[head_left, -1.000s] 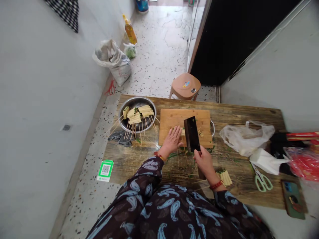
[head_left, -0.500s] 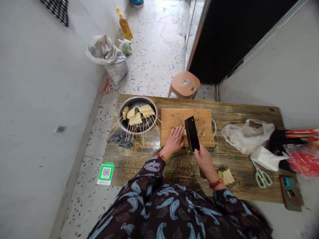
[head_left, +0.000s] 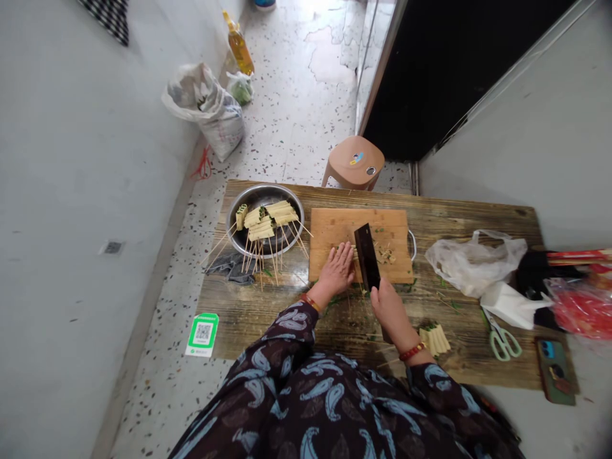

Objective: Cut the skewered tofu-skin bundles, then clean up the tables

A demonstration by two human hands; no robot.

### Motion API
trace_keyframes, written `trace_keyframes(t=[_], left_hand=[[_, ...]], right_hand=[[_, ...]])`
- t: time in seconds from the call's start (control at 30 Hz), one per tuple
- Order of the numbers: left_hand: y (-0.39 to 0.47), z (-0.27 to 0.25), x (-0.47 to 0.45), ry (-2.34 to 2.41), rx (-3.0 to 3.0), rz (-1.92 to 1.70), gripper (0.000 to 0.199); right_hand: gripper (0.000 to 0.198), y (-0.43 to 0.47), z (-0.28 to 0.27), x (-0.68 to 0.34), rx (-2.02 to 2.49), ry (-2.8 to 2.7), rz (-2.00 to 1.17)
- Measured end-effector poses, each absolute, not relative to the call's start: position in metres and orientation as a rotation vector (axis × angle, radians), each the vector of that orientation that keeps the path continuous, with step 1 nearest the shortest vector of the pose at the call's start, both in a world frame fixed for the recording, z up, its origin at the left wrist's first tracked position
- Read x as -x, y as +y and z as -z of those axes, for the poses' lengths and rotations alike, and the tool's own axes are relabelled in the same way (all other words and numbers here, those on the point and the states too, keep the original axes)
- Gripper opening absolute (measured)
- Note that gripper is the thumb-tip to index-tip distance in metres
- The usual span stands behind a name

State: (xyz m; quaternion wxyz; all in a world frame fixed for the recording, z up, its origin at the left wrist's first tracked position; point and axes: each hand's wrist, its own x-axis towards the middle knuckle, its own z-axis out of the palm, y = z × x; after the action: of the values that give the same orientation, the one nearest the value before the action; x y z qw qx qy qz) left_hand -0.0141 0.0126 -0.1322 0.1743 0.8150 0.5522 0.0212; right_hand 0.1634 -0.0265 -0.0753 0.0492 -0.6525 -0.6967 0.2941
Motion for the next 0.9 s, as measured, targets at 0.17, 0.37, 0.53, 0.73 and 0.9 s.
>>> trace_keyframes(t=[0.17, 0.37, 0.53, 0.73, 0.9], left_hand=[[0.007, 0.133, 0.023, 1.613, -2.289, -0.087, 0.076], [0.006, 0.136, 0.026, 1.578, -2.324, -0.03, 0.079], [0.008, 0.134, 0.026, 1.568, -2.321, -0.02, 0.079], [0.01, 0.128, 0.023, 1.581, -2.293, 0.011, 0.077], [-0.002, 0.116, 0.018, 1.696, -2.229, -0.056, 0.077]], right_hand=[[0.024, -0.026, 0.072, -0.157, 2.072, -2.2, -0.94], [0.022, -0.021, 0.065, -0.155, 2.102, -2.218, -0.922], [0.022, -0.017, 0.075, -0.147, 2.076, -2.215, -0.93], [0.023, -0.012, 0.097, -0.159, 2.002, -1.928, -1.069], [0.024, -0.016, 0.1, -0.195, 1.943, -1.556, -1.146]])
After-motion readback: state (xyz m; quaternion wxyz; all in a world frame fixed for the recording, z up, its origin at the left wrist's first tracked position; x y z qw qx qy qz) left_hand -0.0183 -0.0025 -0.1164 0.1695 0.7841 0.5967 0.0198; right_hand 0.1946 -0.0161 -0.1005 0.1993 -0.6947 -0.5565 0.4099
